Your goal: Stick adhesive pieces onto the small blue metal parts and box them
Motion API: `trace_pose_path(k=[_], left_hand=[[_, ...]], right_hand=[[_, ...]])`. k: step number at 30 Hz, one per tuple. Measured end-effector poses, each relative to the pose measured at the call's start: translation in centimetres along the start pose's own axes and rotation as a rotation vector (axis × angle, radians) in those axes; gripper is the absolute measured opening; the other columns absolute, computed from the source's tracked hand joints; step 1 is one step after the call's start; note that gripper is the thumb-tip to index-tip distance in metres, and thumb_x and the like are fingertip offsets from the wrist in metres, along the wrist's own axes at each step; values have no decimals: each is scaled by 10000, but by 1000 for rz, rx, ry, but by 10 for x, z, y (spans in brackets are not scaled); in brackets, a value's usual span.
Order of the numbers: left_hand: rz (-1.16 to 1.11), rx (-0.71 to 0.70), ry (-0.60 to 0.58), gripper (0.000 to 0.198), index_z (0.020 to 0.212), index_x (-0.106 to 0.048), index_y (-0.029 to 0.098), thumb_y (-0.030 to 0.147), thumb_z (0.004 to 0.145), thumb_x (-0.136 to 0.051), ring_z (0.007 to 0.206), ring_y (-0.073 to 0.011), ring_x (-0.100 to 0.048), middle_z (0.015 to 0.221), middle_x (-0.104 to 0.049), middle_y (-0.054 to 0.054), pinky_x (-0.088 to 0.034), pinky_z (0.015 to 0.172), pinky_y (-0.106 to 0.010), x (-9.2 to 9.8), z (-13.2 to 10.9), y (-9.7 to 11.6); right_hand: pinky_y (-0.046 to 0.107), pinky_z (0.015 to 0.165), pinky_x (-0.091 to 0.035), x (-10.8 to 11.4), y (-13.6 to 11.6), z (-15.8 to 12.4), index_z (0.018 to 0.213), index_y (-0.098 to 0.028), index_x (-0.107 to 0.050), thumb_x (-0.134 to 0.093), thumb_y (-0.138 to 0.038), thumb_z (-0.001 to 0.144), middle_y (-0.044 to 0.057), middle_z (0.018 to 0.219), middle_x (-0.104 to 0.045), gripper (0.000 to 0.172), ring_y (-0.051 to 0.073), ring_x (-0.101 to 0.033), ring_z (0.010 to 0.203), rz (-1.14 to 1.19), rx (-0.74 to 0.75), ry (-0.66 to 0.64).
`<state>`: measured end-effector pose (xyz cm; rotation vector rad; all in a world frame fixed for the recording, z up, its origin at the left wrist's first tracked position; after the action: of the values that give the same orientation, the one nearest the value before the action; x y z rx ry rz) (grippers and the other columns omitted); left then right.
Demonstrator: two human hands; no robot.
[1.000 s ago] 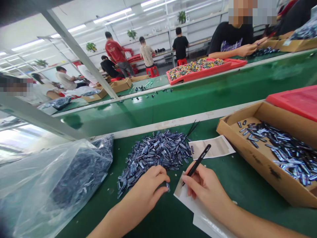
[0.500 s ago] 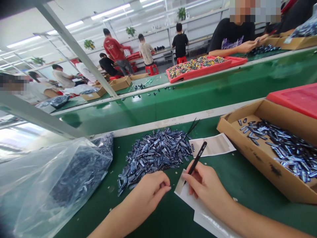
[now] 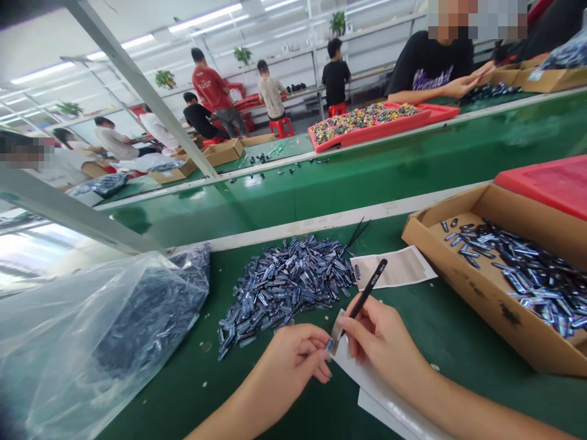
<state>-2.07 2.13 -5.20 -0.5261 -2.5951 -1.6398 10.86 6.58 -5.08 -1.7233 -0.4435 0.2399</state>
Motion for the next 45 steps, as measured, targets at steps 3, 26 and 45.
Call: trace_pose_path(k=[3, 26, 45], left_hand=[[-33, 43, -12, 94, 840, -586, 93, 130, 790, -515, 597, -142, -641, 630, -580, -14, -537, 621, -265, 1, -1, 1], [-203, -34, 9, 129, 864, -616, 78, 125, 762, -552, 621, -131, -617, 657, -569, -14, -534, 654, -281, -3, 14, 16], [-336, 29, -13, 117, 826, -628, 70, 118, 730, -582, 637, -126, -626, 666, -586, -27, -546, 681, -273, -8, 8, 14]], right_hand=[[252, 483, -453, 2, -1, -1, 745, -204, -484, -563, -394, 839, -35, 496, -574, 226, 128, -548, 445, 32, 3, 18], [285, 597, -514, 18, -19, -10, 716, -200, -556, -551, -406, 840, 21, 641, -639, 240, 174, -634, 614, -102, 123, 169], [282, 613, -511, 14, -21, -8, 710, -205, -599, -579, -367, 809, 35, 684, -671, 191, 189, -632, 655, -163, 125, 167]])
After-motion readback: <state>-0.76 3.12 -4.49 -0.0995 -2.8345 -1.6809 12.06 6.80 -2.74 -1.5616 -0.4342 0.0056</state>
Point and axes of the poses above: each hand's wrist, its own z-axis towards the middle knuckle, its own x-axis out of the back of the hand, y = z × x, the point moved 7 cm from there along z, towards the middle knuckle
